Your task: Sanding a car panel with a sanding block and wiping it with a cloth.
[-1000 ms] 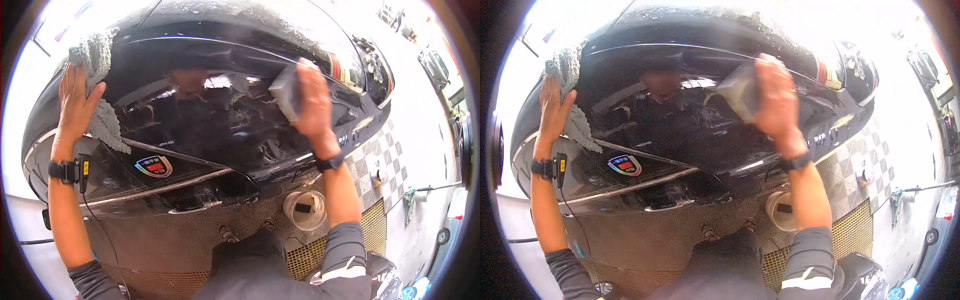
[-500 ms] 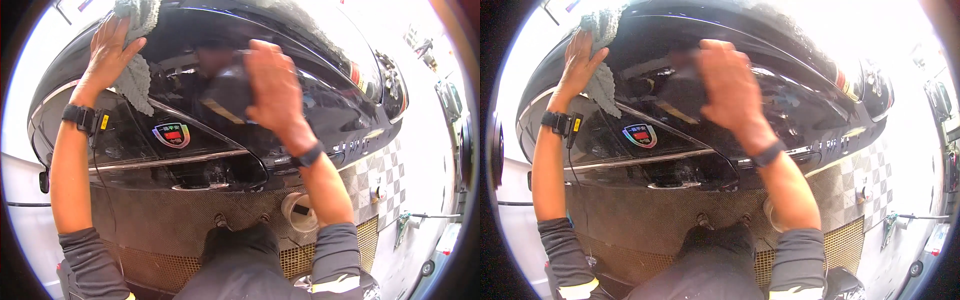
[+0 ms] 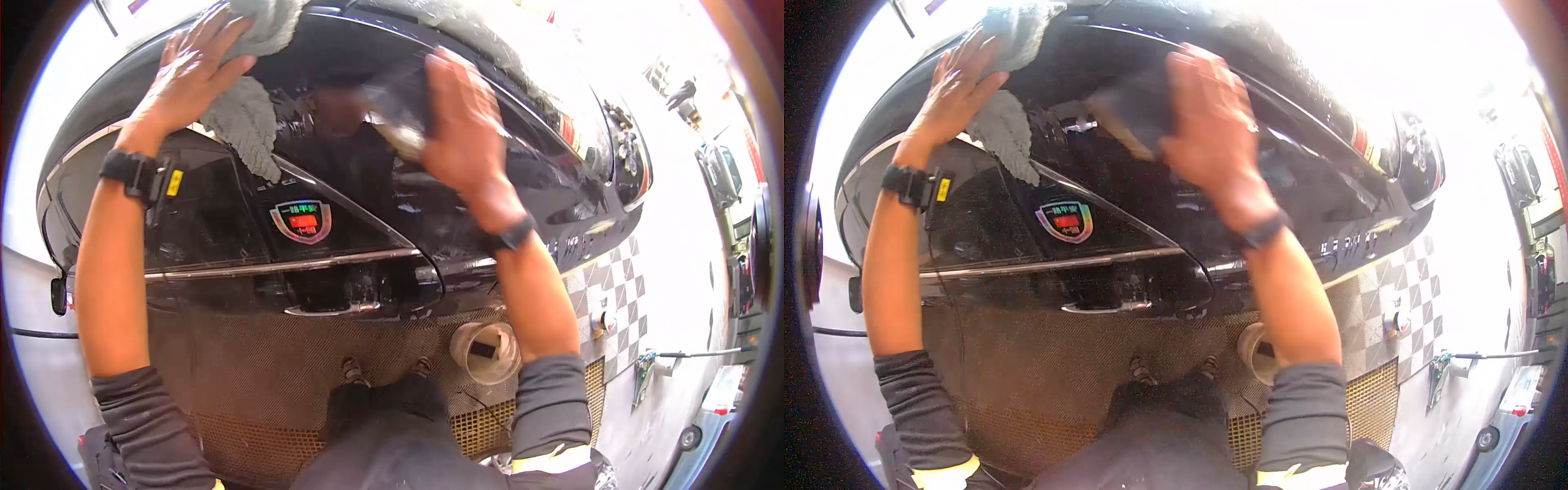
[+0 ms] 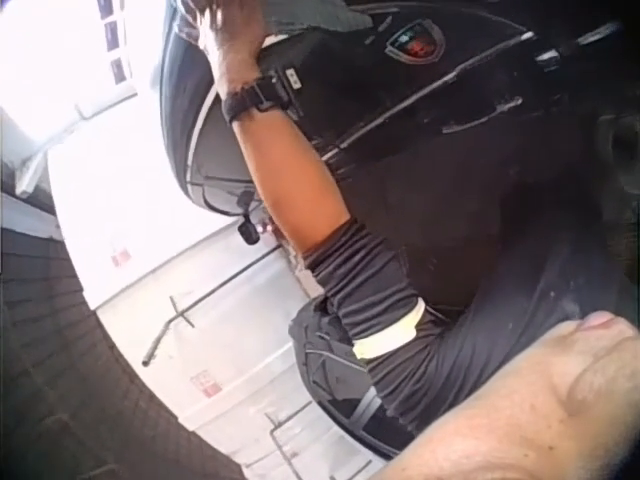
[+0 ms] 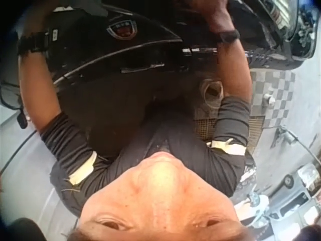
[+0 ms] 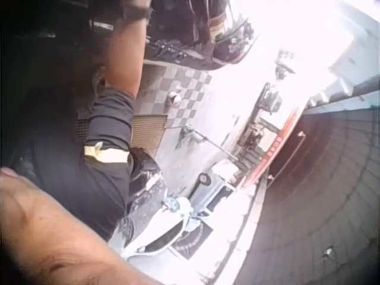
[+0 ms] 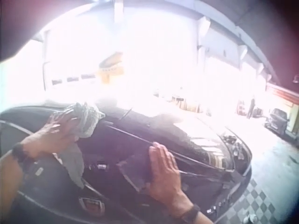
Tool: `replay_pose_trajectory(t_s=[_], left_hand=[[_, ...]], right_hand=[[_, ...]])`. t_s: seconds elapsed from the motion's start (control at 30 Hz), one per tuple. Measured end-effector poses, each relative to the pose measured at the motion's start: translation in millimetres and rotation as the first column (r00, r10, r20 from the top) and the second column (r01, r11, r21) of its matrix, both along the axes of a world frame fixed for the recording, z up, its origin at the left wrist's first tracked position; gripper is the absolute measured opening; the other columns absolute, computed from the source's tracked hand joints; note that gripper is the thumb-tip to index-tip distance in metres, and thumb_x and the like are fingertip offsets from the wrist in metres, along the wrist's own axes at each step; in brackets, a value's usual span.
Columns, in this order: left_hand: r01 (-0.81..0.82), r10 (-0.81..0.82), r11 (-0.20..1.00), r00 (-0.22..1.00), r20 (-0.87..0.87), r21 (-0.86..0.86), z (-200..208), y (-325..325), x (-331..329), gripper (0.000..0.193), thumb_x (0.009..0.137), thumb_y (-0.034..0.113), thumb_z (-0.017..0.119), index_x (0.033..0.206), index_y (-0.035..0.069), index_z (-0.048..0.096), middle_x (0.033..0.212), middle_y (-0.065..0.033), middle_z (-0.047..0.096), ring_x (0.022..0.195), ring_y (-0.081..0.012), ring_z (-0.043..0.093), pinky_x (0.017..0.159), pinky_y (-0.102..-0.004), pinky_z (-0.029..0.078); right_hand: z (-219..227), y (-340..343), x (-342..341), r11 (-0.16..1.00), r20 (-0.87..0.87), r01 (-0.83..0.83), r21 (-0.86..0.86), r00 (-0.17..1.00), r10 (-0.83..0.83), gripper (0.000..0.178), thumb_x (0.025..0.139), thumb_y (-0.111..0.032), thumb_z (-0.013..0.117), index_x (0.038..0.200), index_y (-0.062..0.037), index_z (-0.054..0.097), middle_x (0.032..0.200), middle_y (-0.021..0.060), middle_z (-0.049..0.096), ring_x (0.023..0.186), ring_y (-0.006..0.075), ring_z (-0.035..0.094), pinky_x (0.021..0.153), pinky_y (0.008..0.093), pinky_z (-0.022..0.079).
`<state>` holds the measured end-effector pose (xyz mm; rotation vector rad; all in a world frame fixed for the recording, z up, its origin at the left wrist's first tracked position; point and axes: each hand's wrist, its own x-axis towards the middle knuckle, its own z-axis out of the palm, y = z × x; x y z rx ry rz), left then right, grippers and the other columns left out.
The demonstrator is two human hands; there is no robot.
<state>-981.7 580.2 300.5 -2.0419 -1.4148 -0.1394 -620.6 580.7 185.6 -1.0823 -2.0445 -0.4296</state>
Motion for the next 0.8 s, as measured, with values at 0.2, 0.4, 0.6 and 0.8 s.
replay_pose_trajectory(t_s=[0.2, 0.4, 0.6, 0.8], left_hand=[[-0.037, -0.001, 0.985, 0.976, 0.219, 0.169, 5.8, 20.8, -71.4, 0.069, 0.102, 0.062, 0.035, 0.155, 0.018, 0.036, 0.158, -0.0148, 0.034, 0.149, -0.0348, 0.025, 0.121, -0.0465, 0.015], [-0.051, 0.041, 0.998, 0.975, 0.217, 0.042, 4.6, 31.9, -64.8, 0.069, 0.104, 0.057, 0.036, 0.155, 0.012, 0.032, 0.158, -0.0184, 0.032, 0.149, -0.0359, 0.024, 0.121, -0.0454, 0.016], [-0.012, -0.035, 0.981, 0.970, 0.241, 0.191, 9.0, 16.2, -99.6, 0.063, 0.103, 0.056, 0.039, 0.153, 0.017, 0.039, 0.156, -0.0140, 0.039, 0.147, -0.0305, 0.031, 0.121, -0.0433, 0.017], [0.018, -0.054, 0.962, 0.991, 0.125, 0.274, 0.6, 43.7, -122.9, 0.058, 0.104, 0.041, 0.051, 0.146, 0.001, 0.044, 0.148, -0.0219, 0.045, 0.140, -0.0385, 0.039, 0.117, -0.0432, 0.028]], right_hand=[[-36.0, -20.0, 44.7, 0.966, -0.146, 0.259, -0.021, 0.955, -0.259, 0.071, 0.077, -0.007, 0.062, 0.143, 0.0080, 0.042, 0.146, 0.0291, 0.045, 0.138, 0.0449, 0.041, 0.118, 0.0490, 0.029], [61.4, 18.7, -111.9, 0.979, 0.044, -0.193, 0.062, 0.981, 0.190, 0.088, 0.068, -0.027, 0.076, 0.142, 0.0078, 0.044, 0.147, 0.0269, 0.046, 0.140, 0.0383, 0.042, 0.120, 0.0451, 0.029], [14.2, 5.0, 9.6, 0.993, 0.044, -0.111, 0.027, 0.993, 0.109, 0.080, 0.065, -0.003, 0.061, 0.143, 0.0057, 0.045, 0.147, 0.0288, 0.045, 0.139, 0.0445, 0.041, 0.118, 0.0509, 0.031], [42.8, 20.9, -54.5, 0.989, 0.123, -0.116, 0.093, 0.987, 0.104, 0.087, 0.064, -0.022, 0.070, 0.142, 0.0088, 0.044, 0.145, 0.0297, 0.046, 0.137, 0.0441, 0.043, 0.119, 0.0473, 0.031]])
